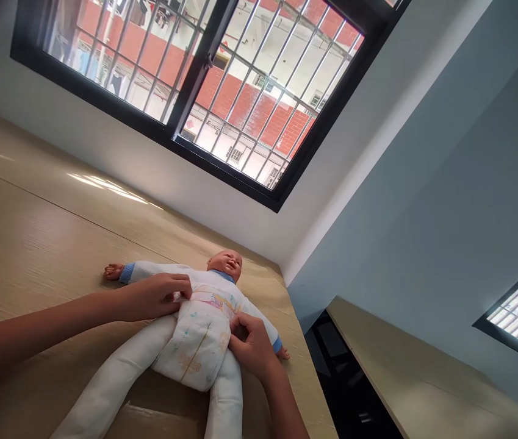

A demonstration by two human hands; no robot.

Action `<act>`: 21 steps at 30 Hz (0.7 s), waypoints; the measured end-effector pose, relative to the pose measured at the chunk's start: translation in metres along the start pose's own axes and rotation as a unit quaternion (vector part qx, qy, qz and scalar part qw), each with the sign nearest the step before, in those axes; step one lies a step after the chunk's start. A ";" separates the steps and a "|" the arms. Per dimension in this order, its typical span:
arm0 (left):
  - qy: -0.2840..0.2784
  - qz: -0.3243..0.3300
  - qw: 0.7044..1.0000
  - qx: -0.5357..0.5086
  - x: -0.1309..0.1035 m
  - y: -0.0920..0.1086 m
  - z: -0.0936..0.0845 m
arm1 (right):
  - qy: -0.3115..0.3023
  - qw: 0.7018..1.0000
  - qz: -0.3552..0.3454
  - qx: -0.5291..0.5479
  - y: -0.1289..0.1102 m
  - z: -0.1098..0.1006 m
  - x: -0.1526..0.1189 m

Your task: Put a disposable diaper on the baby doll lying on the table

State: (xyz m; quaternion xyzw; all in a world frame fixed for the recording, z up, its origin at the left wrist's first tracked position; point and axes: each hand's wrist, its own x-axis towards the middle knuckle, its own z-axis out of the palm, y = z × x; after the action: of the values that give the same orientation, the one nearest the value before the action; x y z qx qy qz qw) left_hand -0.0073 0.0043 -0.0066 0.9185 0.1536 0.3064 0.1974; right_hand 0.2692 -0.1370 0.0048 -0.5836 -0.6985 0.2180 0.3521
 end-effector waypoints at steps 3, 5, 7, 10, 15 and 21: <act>0.016 -0.008 1.000 0.018 0.001 0.003 0.004 | 0.019 0.998 -0.006 -0.064 -0.001 0.004 0.001; 0.027 -0.010 0.999 0.038 0.003 0.004 0.008 | 0.035 0.991 -0.026 -0.124 -0.004 0.007 0.002; 0.032 -0.012 0.998 0.044 0.005 0.003 0.012 | 0.064 0.981 -0.050 -0.176 -0.005 0.012 0.004; 0.037 -0.011 0.998 0.048 0.007 0.000 0.016 | 0.118 0.970 -0.057 -0.203 -0.006 0.021 0.006; 0.043 -0.021 0.998 0.028 0.005 -0.003 0.016 | 0.121 0.985 -0.040 -0.116 -0.002 0.021 0.008; 0.014 -0.052 0.993 -0.106 0.000 0.000 0.003 | 0.062 0.994 0.013 0.092 0.001 0.001 0.004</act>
State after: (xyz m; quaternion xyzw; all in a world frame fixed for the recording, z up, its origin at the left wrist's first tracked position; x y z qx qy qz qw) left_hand -0.0057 0.0037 -0.0091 0.8786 0.1711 0.3233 0.3070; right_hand 0.2686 -0.1324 0.0040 -0.5699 -0.6448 0.2492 0.4443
